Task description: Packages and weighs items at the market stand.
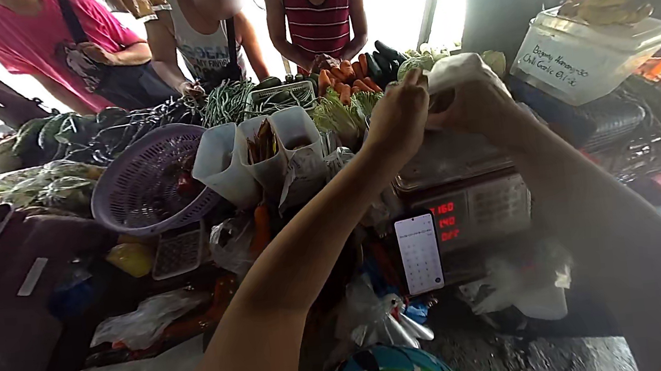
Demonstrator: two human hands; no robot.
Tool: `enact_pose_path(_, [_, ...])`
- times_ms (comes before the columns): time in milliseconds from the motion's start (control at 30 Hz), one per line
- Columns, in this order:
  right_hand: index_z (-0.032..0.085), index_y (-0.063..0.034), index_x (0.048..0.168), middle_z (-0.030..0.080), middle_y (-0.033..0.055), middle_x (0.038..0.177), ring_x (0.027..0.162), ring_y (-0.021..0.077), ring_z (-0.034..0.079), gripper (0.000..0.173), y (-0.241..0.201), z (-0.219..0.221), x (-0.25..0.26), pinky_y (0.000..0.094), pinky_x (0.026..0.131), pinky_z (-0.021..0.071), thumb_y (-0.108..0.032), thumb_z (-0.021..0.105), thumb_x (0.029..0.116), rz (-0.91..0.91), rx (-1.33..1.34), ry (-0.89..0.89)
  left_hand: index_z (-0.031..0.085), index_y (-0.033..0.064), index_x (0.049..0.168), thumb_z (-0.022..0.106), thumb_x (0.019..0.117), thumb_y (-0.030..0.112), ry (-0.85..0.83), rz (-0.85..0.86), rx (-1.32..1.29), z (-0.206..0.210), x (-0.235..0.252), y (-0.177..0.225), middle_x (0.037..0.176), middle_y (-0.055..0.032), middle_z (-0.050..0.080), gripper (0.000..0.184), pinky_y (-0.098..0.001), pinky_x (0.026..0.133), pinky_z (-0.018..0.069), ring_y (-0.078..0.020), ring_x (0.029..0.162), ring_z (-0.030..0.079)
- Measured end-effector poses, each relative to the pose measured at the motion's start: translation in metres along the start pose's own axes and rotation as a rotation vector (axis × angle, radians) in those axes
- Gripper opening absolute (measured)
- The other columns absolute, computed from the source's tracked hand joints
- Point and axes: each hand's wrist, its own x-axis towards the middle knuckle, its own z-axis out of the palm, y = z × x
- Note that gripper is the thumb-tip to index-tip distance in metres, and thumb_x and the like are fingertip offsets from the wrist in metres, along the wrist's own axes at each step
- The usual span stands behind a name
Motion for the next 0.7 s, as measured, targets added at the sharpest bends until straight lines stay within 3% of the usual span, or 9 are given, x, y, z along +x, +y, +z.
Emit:
enact_pose_path(67, [0.071, -0.0065, 0.117, 0.070, 0.0175, 0.118, 0.117, 0.0340, 0.065, 0.062, 0.018, 0.013, 0.020, 0.0607, 0.101, 0.0485, -0.044, 0.087, 0.0711, -0.016, 0.035, -0.072, 0.063, -0.0031, 0.128, 0.054, 0.0937, -0.011, -0.028, -0.018, 0.048, 0.008, 0.014, -0.009, 0.144, -0.0139, 0.055, 0.037, -0.0458, 0.096, 0.0535, -0.0345, 0.119, 0.062])
enact_pose_path(133, [0.072, -0.0058, 0.118, 0.072, 0.0174, 0.116, 0.114, 0.0339, 0.067, 0.061, 0.027, 0.024, 0.031, 0.0618, 0.100, 0.0485, -0.041, 0.089, 0.0711, -0.007, 0.072, -0.131, 0.061, -0.0024, 0.132, 0.055, 0.0930, -0.012, -0.105, -0.062, 0.067, 0.015, 0.024, -0.015, 0.149, -0.0126, 0.052, 0.041, -0.0468, 0.097, 0.0538, -0.0347, 0.120, 0.062])
enact_pose_path(233, [0.067, -0.0065, 0.128, 0.068, 0.0206, 0.123, 0.120, 0.0390, 0.062, 0.071, 0.020, 0.020, 0.041, 0.0672, 0.103, 0.0443, -0.040, 0.092, 0.0701, 0.185, 0.034, -0.346, 0.056, -0.0007, 0.140, 0.056, 0.0927, -0.011, -0.208, -0.124, 0.029, 0.024, 0.034, -0.018, 0.157, -0.0103, 0.044, 0.048, -0.0501, 0.098, 0.0535, -0.0360, 0.124, 0.059])
enact_pose_path(333, [0.066, 0.0022, 0.121, 0.067, 0.0270, 0.117, 0.115, 0.0446, 0.062, 0.062, 0.004, 0.003, 0.049, 0.0671, 0.099, 0.0446, -0.027, 0.093, 0.0740, 0.236, -0.015, -0.567, 0.058, -0.0026, 0.135, 0.060, 0.0888, -0.011, -0.225, -0.146, -0.032, 0.035, 0.040, -0.023, 0.156, -0.0118, 0.045, 0.047, -0.0513, 0.099, 0.0535, -0.0358, 0.125, 0.059])
enact_pose_path(433, [0.063, 0.0018, 0.128, 0.065, 0.0264, 0.122, 0.119, 0.0423, 0.060, 0.058, -0.004, -0.014, 0.047, 0.0634, 0.104, 0.0432, -0.015, 0.089, 0.0790, 0.233, 0.081, -0.674, 0.059, -0.0062, 0.132, 0.069, 0.0802, -0.010, -0.271, -0.165, -0.078, 0.044, 0.049, -0.035, 0.151, -0.0170, 0.047, 0.053, -0.0547, 0.101, 0.0516, -0.0374, 0.130, 0.056])
enact_pose_path(533, [0.063, -0.0032, 0.131, 0.067, 0.0226, 0.124, 0.119, 0.0365, 0.062, 0.058, 0.010, -0.009, 0.035, 0.0591, 0.106, 0.0439, -0.018, 0.088, 0.0806, 0.300, 0.311, -0.578, 0.063, -0.0060, 0.126, 0.073, 0.0794, -0.003, -0.322, -0.179, -0.140, 0.051, 0.055, -0.051, 0.143, -0.0206, 0.054, 0.048, -0.0564, 0.105, 0.0481, -0.0379, 0.130, 0.055])
enact_pose_path(600, [0.071, -0.0054, 0.119, 0.072, 0.0177, 0.111, 0.107, 0.0317, 0.069, 0.049, 0.041, 0.022, 0.017, 0.0584, 0.098, 0.0523, -0.024, 0.089, 0.0771, 0.341, 0.450, -0.336, 0.066, -0.0068, 0.118, 0.074, 0.0841, 0.003, -0.394, -0.206, -0.151, 0.053, 0.053, -0.056, 0.131, -0.0251, 0.061, 0.036, -0.0596, 0.102, 0.0475, -0.0411, 0.124, 0.058])
enact_pose_path(667, [0.070, 0.0003, 0.105, 0.071, 0.0190, 0.098, 0.093, 0.0331, 0.069, 0.037, 0.052, 0.046, 0.004, 0.0615, 0.085, 0.0522, -0.025, 0.083, 0.0813, 0.403, 0.468, -0.134, 0.067, -0.0067, 0.114, 0.072, 0.0877, 0.006, -0.442, -0.248, -0.152, 0.053, 0.051, -0.056, 0.126, -0.0261, 0.064, 0.030, -0.0607, 0.101, 0.0473, -0.0417, 0.122, 0.060])
enact_pose_path(700, [0.070, -0.0002, 0.105, 0.072, 0.0183, 0.097, 0.093, 0.0323, 0.069, 0.037, 0.052, 0.051, 0.000, 0.0613, 0.085, 0.0526, -0.026, 0.083, 0.0814, 0.420, 0.469, -0.086, 0.068, -0.0066, 0.111, 0.072, 0.0880, 0.007, -0.443, -0.258, -0.155, 0.053, 0.049, -0.055, 0.123, -0.0261, 0.065, 0.027, -0.0611, 0.100, 0.0481, -0.0418, 0.120, 0.061])
